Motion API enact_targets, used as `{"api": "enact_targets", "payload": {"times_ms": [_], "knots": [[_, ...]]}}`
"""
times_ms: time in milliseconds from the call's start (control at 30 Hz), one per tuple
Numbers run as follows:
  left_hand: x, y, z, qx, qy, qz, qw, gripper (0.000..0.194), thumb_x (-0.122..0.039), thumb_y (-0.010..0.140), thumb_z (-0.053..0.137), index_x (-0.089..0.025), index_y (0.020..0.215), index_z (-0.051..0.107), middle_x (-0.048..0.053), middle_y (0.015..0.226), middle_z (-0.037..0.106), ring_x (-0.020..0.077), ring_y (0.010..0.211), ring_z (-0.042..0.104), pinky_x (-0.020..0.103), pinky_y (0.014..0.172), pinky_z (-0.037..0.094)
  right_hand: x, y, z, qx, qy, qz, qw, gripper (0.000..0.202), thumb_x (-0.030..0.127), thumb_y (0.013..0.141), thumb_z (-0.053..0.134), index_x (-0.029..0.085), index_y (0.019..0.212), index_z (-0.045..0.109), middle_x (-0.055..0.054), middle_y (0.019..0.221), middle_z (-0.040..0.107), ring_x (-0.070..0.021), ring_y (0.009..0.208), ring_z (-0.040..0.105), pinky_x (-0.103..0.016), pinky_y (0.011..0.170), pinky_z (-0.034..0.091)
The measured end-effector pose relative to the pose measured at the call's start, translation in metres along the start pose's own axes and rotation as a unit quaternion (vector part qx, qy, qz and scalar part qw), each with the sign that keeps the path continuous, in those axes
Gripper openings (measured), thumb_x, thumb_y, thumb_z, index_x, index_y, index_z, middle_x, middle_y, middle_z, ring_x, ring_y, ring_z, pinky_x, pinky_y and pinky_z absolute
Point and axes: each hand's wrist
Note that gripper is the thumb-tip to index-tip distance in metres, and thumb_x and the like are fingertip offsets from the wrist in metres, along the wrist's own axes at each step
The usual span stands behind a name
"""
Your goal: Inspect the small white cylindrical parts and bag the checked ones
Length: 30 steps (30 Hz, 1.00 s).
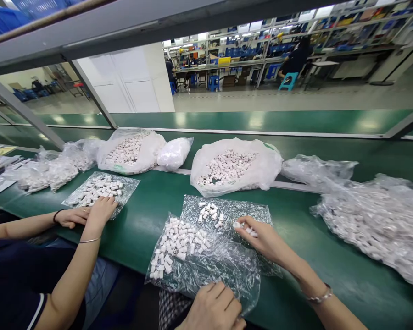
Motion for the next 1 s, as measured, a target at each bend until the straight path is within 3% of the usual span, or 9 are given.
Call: {"api": "enact_targets", "payload": {"times_ms": [67, 133, 267, 333, 533, 700, 800, 867, 1000], "knots": [[-0.001, -0.001, -0.002, 0.016, -0.021, -0.026, 0.999, 0.017, -0.016, 0.092, 0.047, -0.018, 0.077, 0.052, 0.000, 0.066, 0.054, 0.0146, 0.059, 0.052, 0.028, 0.050, 0.028, -0.009, -0.011, -0.013, -0.035, 0.025, 0.047, 0.998, 0.031, 0.051, 0.102, 0.039, 0.026, 0.110, 0.056, -0.001, 0.080, 0.066, -0.0174, 0.057, 0.060, -0.027, 0.050, 0.041], [-0.002, 0.000, -0.004, 0.024, -0.059, -0.064, 0.996, 0.012, -0.013, 0.090, 0.048, -0.018, 0.080, 0.052, 0.000, 0.069, 0.057, 0.0137, 0.059, 0.053, 0.027, 0.049, 0.029, -0.023, -0.019, -0.017, -0.070, -0.027, 0.070, 0.995, 0.029, 0.050, 0.102, 0.040, 0.026, 0.108, 0.055, 0.000, 0.078, 0.065, -0.0175, 0.057, 0.061, -0.026, 0.050, 0.041], [-0.002, 0.001, -0.006, 0.000, -0.098, -0.072, 0.993, 0.010, -0.014, 0.090, 0.049, -0.019, 0.081, 0.052, -0.001, 0.069, 0.060, 0.0138, 0.057, 0.056, 0.026, 0.048, 0.033, -0.049, -0.019, 0.005, -0.147, -0.240, 0.013, 0.960, 0.024, 0.038, 0.104, 0.035, 0.021, 0.104, 0.053, -0.003, 0.088, 0.069, -0.0183, 0.063, 0.066, -0.027, 0.046, 0.036], [-0.001, 0.001, -0.006, -0.010, -0.098, -0.065, 0.993, 0.010, -0.014, 0.090, 0.049, -0.019, 0.082, 0.053, 0.000, 0.068, 0.061, 0.0142, 0.056, 0.057, 0.027, 0.047, 0.033, -0.055, -0.016, 0.017, -0.170, -0.290, -0.011, 0.942, 0.025, 0.032, 0.104, 0.032, 0.020, 0.102, 0.053, -0.005, 0.092, 0.069, -0.0192, 0.068, 0.067, -0.028, 0.046, 0.035], [0.000, -0.001, -0.005, -0.025, -0.101, -0.066, 0.992, 0.013, -0.013, 0.091, 0.049, -0.019, 0.080, 0.053, 0.000, 0.065, 0.060, 0.0137, 0.054, 0.057, 0.026, 0.047, 0.033, -0.060, -0.015, 0.022, -0.189, -0.324, -0.033, 0.926, 0.027, 0.032, 0.103, 0.037, 0.015, 0.098, 0.058, -0.013, 0.095, 0.065, -0.0278, 0.088, 0.062, -0.037, 0.074, 0.046], [0.001, 0.001, -0.004, -0.045, -0.099, -0.071, 0.991, 0.017, -0.014, 0.092, 0.046, -0.019, 0.078, 0.053, -0.001, 0.062, 0.060, 0.0130, 0.052, 0.057, 0.025, 0.045, 0.033, -0.044, -0.009, 0.012, -0.206, -0.383, -0.074, 0.897, 0.034, 0.041, 0.100, 0.048, 0.013, 0.116, 0.058, -0.019, 0.115, 0.063, -0.0359, 0.101, 0.057, -0.046, 0.079, 0.046], [0.002, 0.003, -0.004, -0.035, -0.103, -0.095, 0.990, 0.021, -0.016, 0.094, 0.044, -0.020, 0.075, 0.052, -0.002, 0.060, 0.059, 0.0115, 0.049, 0.056, 0.024, 0.043, 0.032, -0.021, 0.011, 0.013, -0.163, -0.324, -0.145, 0.920, 0.022, 0.023, 0.102, 0.045, 0.015, 0.117, 0.058, -0.015, 0.112, 0.062, -0.0292, 0.099, 0.058, -0.040, 0.079, 0.048], [0.002, 0.002, -0.004, -0.029, -0.103, -0.113, 0.988, 0.023, -0.018, 0.095, 0.044, -0.020, 0.074, 0.051, -0.002, 0.059, 0.058, 0.0110, 0.048, 0.055, 0.023, 0.042, 0.031, -0.009, 0.028, 0.016, -0.109, -0.279, -0.200, 0.933, 0.025, 0.012, 0.099, 0.042, 0.017, 0.119, 0.057, -0.013, 0.109, 0.062, -0.0246, 0.093, 0.058, -0.036, 0.076, 0.049], [0.006, -0.004, -0.001, -0.040, -0.100, -0.115, 0.988, 0.022, -0.020, 0.095, 0.045, -0.021, 0.074, 0.051, -0.002, 0.059, 0.059, 0.0116, 0.048, 0.056, 0.023, 0.042, 0.032, -0.003, 0.047, 0.018, -0.044, -0.284, -0.238, 0.928, 0.027, 0.010, 0.095, 0.046, 0.019, 0.118, 0.059, -0.011, 0.106, 0.061, -0.0248, 0.089, 0.058, -0.038, 0.076, 0.050]]}}
Point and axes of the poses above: each hand's wrist, its own y-axis towards the middle knuckle, its own z-axis out of the palm, x = y × z
